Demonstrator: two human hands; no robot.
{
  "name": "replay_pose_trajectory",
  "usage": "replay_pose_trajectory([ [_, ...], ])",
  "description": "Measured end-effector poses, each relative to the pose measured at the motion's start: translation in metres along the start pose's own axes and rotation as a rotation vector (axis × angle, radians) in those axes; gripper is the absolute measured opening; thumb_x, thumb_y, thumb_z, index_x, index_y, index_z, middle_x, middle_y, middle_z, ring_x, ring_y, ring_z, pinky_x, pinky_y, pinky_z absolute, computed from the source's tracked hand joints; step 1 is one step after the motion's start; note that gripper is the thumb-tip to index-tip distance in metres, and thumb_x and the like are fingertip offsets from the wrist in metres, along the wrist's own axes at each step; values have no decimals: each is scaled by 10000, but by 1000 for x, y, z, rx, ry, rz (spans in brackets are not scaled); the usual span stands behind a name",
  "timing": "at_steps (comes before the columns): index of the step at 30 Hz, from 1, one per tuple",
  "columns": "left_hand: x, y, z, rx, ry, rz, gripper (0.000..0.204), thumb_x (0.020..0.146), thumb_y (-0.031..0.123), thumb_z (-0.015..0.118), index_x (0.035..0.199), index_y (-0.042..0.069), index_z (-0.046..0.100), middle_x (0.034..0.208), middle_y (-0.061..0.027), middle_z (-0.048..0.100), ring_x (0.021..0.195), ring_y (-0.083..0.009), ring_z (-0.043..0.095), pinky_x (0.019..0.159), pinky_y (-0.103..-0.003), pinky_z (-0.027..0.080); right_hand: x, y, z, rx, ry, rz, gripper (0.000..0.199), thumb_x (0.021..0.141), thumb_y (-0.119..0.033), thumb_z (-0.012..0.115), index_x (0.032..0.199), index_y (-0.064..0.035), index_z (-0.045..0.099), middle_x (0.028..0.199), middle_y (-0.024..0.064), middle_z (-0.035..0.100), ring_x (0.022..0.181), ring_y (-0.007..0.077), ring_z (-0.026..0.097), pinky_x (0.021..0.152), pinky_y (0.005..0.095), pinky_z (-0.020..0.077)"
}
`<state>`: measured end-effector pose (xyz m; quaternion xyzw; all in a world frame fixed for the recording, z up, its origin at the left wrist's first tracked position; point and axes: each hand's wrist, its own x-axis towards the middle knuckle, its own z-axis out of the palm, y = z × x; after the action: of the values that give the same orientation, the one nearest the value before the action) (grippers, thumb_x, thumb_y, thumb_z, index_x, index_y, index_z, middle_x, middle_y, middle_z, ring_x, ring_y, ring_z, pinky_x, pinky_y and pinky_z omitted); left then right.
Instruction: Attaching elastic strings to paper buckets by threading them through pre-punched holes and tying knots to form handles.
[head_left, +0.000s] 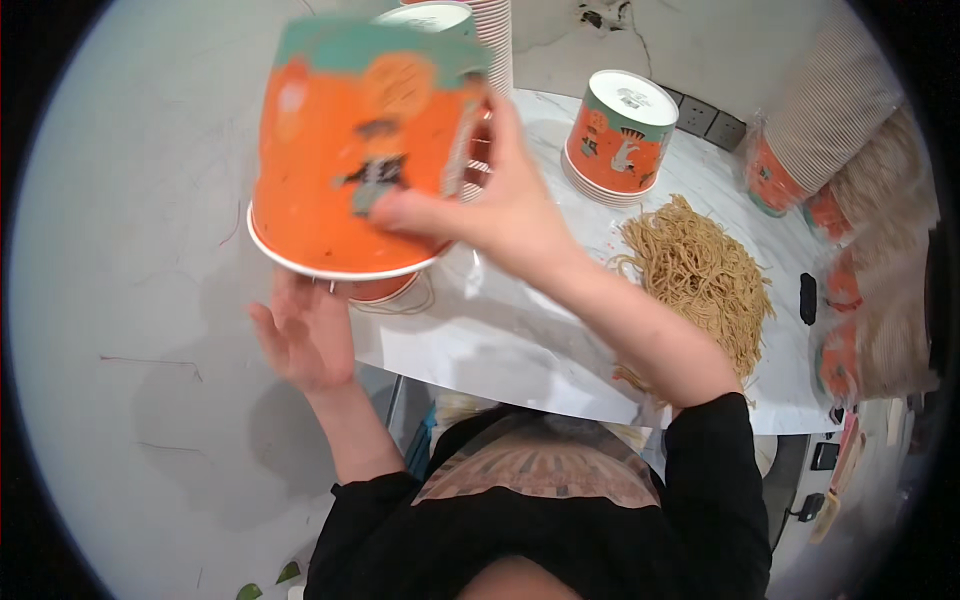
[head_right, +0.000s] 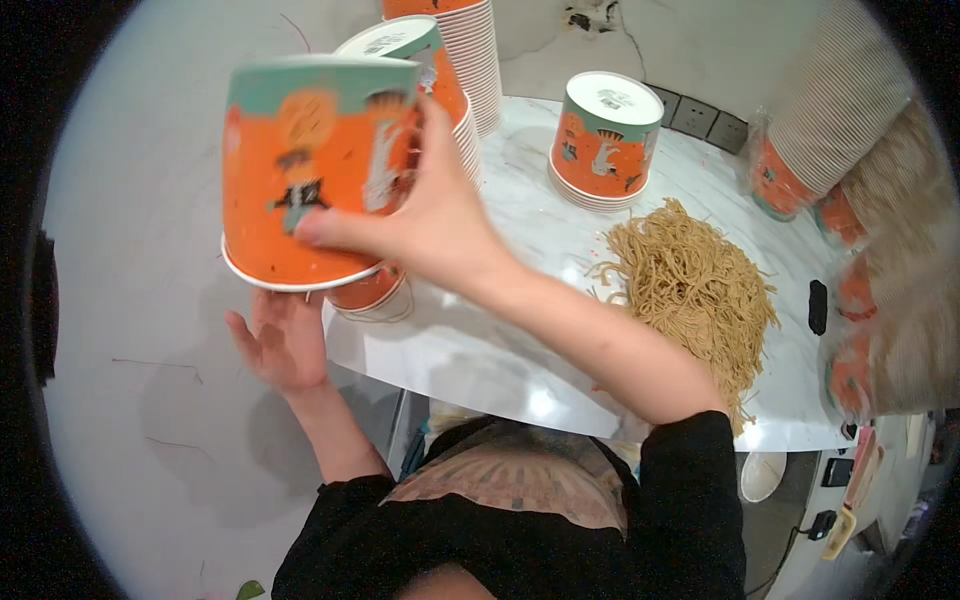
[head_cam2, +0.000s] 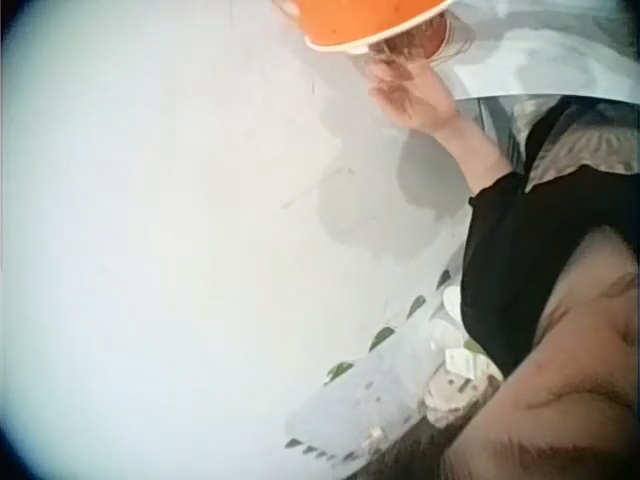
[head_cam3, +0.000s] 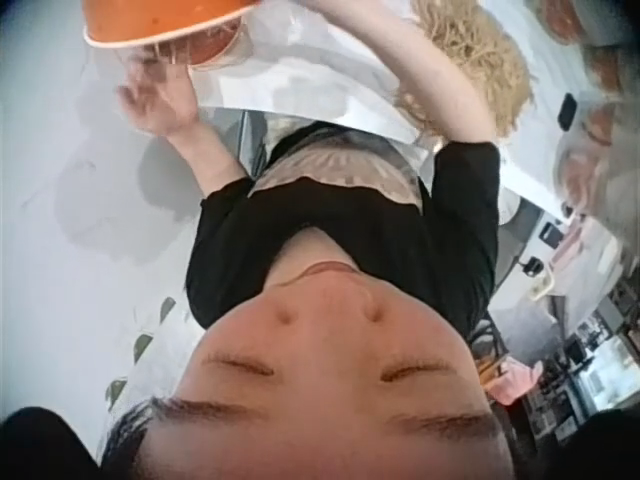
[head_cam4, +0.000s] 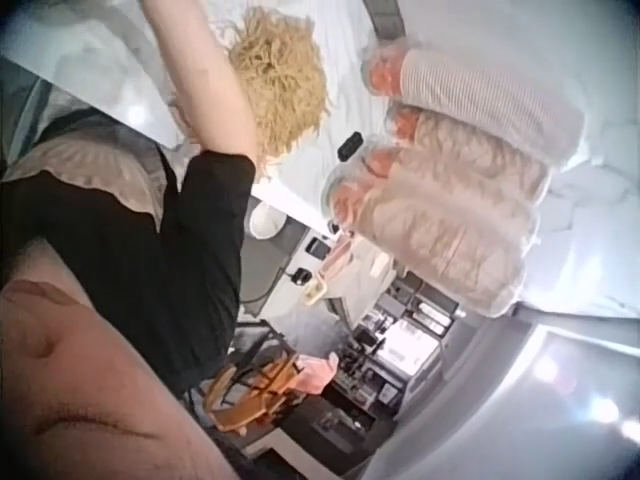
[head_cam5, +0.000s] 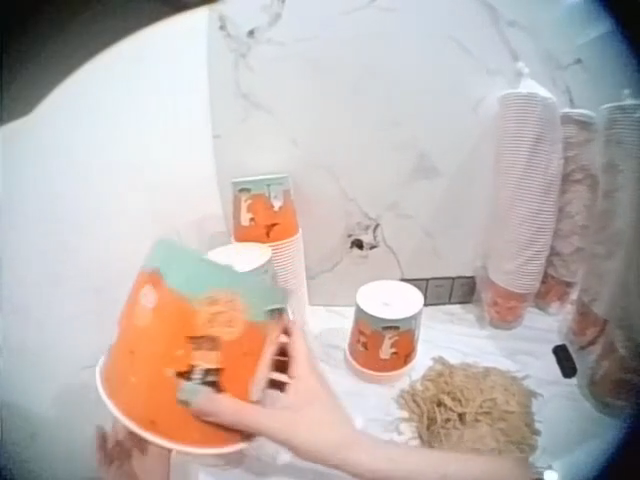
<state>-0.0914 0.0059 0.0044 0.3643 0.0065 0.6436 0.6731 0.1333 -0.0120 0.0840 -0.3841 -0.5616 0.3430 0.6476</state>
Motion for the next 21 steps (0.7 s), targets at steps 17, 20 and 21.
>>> replay_pose_trajectory([
  [17,19,41,-5,535,522,100,273,1072,315,526,1097,58,614,1063,-50,690,948,-139,655,825,-327,520,59,30,40,-33,-393,234,1177,556,-650,910,1353,102,481,1311,278,521,1202,318,601,985,395,524],
  [20,11,51,-34,395,351,-40,254,1065,303,537,1091,62,614,976,-27,673,780,-107,588,689,-284,460,65,46,41,-114,-297,63,1161,553,-624,920,1371,72,479,1308,277,524,1249,319,565,1046,401,477],
  [21,6,49,-38,395,349,-41,254,1065,303,537,1091,62,614,976,-27,673,780,-107,588,689,-284,460,71,50,40,-145,-325,45,1177,550,-610,925,1396,65,464,1312,269,522,1265,321,550,1068,401,457],
])
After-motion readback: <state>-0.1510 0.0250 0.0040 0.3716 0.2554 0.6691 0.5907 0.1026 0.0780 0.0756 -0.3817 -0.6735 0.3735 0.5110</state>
